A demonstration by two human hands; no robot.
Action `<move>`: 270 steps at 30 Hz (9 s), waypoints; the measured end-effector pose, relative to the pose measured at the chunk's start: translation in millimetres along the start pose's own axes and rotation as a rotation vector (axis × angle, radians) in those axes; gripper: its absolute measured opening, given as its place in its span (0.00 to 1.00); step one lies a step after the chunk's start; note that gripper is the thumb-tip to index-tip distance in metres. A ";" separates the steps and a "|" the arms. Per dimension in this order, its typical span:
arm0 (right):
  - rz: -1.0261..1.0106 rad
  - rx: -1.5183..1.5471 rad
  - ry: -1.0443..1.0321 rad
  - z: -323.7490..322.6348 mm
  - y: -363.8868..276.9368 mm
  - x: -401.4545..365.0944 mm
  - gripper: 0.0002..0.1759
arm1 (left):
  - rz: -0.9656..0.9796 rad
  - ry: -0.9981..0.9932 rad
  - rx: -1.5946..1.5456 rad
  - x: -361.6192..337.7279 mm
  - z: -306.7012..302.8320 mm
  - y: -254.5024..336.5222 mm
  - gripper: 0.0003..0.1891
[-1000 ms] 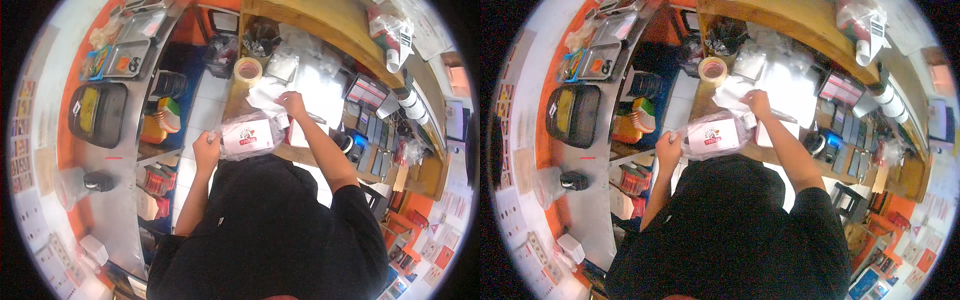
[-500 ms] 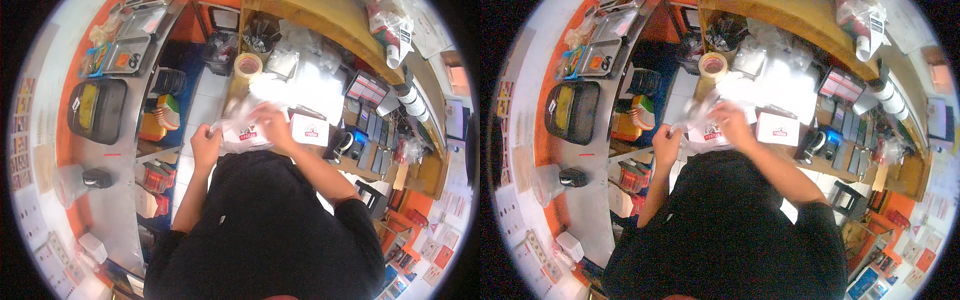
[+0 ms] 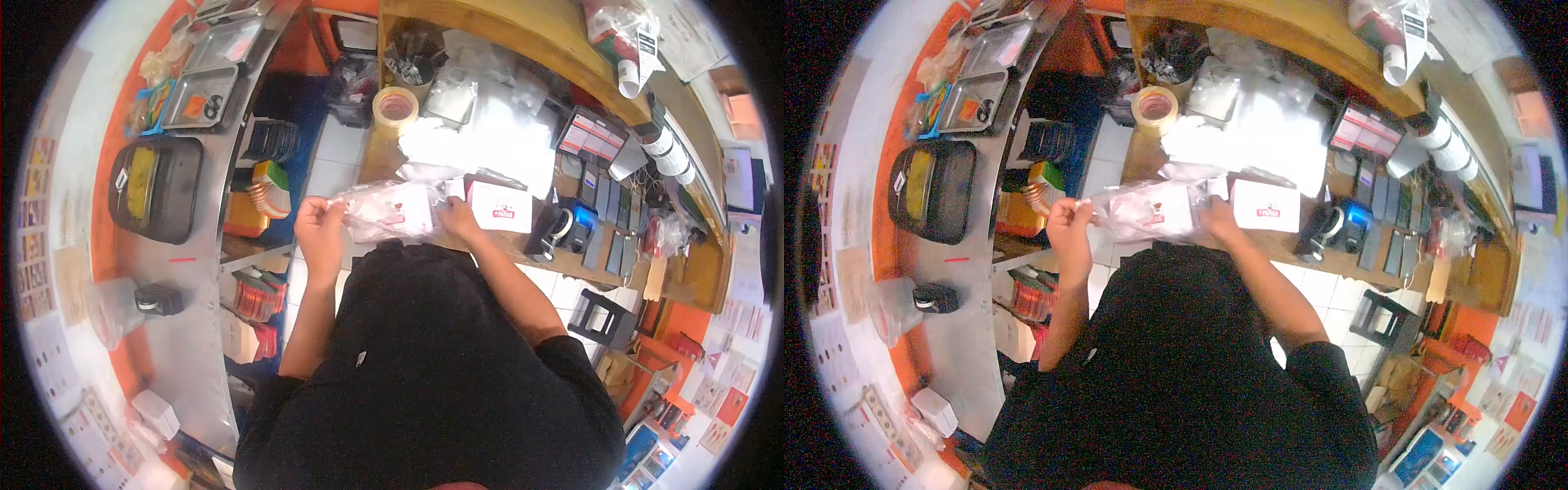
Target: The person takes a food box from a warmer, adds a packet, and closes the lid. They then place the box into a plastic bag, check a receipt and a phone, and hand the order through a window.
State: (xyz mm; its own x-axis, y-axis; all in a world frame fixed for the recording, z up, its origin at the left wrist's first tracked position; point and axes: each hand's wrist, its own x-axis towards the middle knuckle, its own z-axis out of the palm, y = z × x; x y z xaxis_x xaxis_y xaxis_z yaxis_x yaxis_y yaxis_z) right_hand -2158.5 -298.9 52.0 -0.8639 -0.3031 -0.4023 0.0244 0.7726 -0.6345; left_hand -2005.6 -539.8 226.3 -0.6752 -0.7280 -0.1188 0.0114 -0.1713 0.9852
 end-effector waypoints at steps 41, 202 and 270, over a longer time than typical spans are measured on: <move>0.436 1.014 -0.314 -131.6 -59.9 -69.9 0.15 | -0.101 -0.068 -0.232 -6.8 -8.1 25.7 0.17; -0.698 0.360 -0.211 -7.8 -91.5 -26.1 0.30 | -0.139 -0.445 0.307 18.2 41.3 -86.8 0.17; -0.475 0.569 -0.281 -7.9 -93.4 -1.7 0.21 | 0.169 -0.403 0.336 10.0 23.3 -132.5 0.06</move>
State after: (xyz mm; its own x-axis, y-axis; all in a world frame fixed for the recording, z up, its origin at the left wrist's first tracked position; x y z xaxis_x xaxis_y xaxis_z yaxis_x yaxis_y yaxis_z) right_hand -2163.3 -366.0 117.2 -0.6887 -0.7171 -0.1071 0.0041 0.1438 -0.9896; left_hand -2031.0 -509.0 97.4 -0.9140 -0.4042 0.0362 -0.0475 0.1952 0.9796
